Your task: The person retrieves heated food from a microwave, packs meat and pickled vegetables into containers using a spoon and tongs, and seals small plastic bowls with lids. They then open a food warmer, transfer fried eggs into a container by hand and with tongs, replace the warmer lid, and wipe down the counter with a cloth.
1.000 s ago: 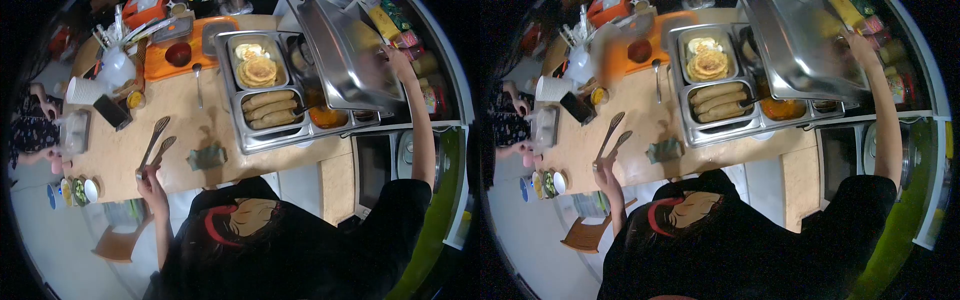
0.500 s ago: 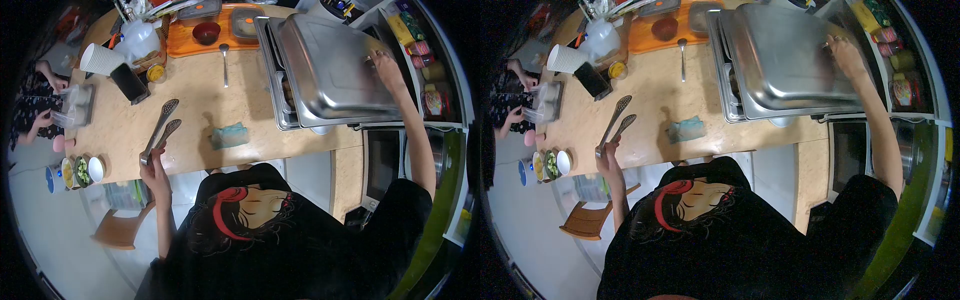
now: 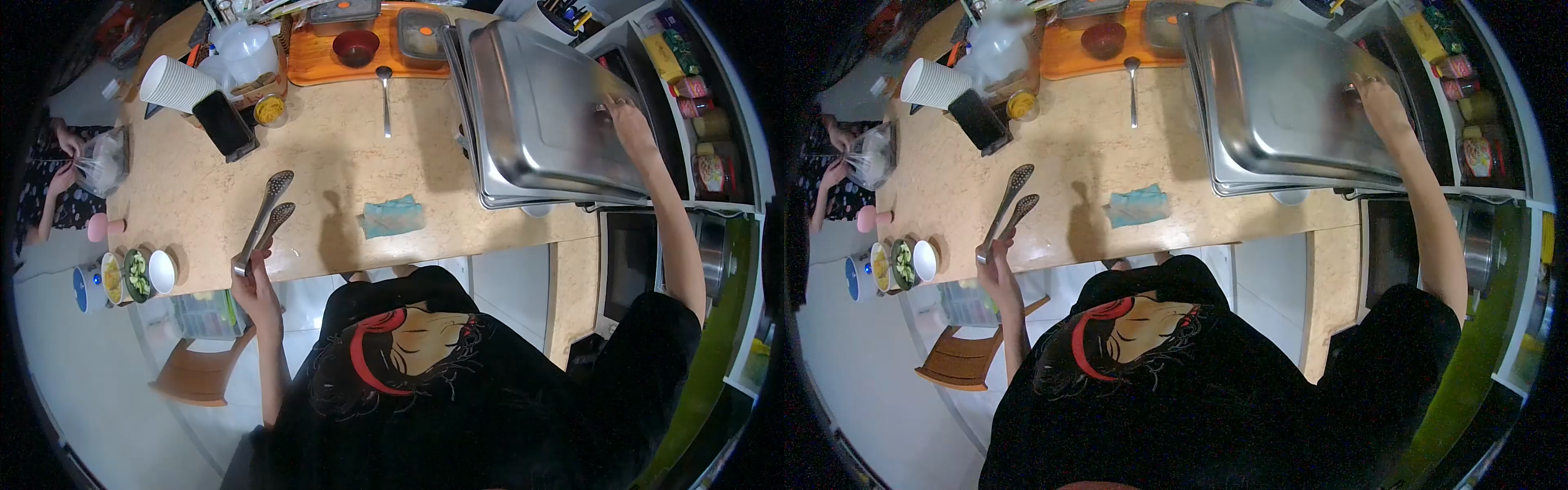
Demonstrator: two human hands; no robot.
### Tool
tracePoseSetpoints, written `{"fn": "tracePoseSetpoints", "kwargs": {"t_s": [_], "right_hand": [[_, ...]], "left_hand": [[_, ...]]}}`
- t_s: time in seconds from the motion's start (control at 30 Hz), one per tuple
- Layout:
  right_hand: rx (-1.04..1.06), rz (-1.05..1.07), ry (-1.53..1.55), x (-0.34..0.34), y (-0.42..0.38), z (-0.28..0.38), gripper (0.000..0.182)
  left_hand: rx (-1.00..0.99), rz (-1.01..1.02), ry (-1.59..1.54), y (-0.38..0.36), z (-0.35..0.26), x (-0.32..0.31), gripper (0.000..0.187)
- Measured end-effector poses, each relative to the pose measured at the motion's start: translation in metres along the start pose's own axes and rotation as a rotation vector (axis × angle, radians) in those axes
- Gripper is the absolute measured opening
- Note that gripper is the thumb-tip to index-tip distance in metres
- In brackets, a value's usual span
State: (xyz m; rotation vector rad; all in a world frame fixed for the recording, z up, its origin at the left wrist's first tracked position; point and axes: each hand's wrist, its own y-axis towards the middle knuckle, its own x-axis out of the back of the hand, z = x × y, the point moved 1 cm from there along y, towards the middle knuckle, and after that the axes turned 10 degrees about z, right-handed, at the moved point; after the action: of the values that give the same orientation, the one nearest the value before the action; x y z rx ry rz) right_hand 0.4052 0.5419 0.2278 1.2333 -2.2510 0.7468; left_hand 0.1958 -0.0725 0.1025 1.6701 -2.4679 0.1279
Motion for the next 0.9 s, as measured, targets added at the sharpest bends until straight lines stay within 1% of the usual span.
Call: {"fn": "tracePoseSetpoints", "kwargs": {"t_s": [0.03,0.13,0.27,0.33,0.47,0.53,0.63,0.67,0.73,0.77,0.83,0.87,0.9], "right_hand": [[0.049,-0.082,-0.093,0.000,-0.003,0.000,0.045],[0.022,-0.037,-0.025,0.003,-0.007,-0.002,0.043],[-0.003,-0.043,-0.012,-0.004,0.003,0.000,0.040],[-0.001,-0.060,0.071,0.008,0.003,0.004,0.039],[0.024,-0.120,-0.019,0.004,0.004,0.005,0.037],[-0.008,-0.030,0.041,0.010,0.010,0.008,0.038],[-0.034,-0.015,0.050,-0.003,0.014,0.005,0.037],[-0.022,-0.031,0.061,-0.006,0.015,0.006,0.037],[-0.033,-0.035,0.041,-0.006,0.012,0.006,0.037],[-0.029,-0.045,0.050,-0.005,0.009,0.005,0.037],[-0.103,-0.081,0.303,0.008,0.001,0.002,0.039],[-0.174,-0.138,0.391,0.022,-0.010,0.002,0.039],[-0.246,-0.193,0.479,0.054,-0.026,0.011,0.039]], "left_hand": [[-0.001,0.008,0.002,0.000,0.001,0.000,0.012],[0.006,0.029,0.007,0.003,-0.002,-0.001,0.013],[-0.004,0.067,0.022,0.011,-0.005,-0.006,0.013],[-0.021,0.080,0.047,0.014,-0.007,-0.007,0.012],[-0.019,0.106,0.017,0.018,-0.011,-0.012,0.010],[-0.011,0.097,0.031,0.016,-0.010,-0.012,0.009],[-0.028,0.098,0.028,0.017,0.002,-0.010,0.007],[0.003,0.095,0.041,0.017,0.006,-0.010,0.008],[-0.002,0.108,-0.061,0.021,0.002,-0.017,0.010],[0.026,0.116,-0.113,0.024,0.001,-0.022,0.012],[0.047,0.146,-0.201,0.033,0.003,-0.030,0.016],[0.045,0.138,-0.194,0.039,0.003,-0.035,0.016],[0.020,0.155,-0.200,0.046,0.003,-0.040,0.016]]}}
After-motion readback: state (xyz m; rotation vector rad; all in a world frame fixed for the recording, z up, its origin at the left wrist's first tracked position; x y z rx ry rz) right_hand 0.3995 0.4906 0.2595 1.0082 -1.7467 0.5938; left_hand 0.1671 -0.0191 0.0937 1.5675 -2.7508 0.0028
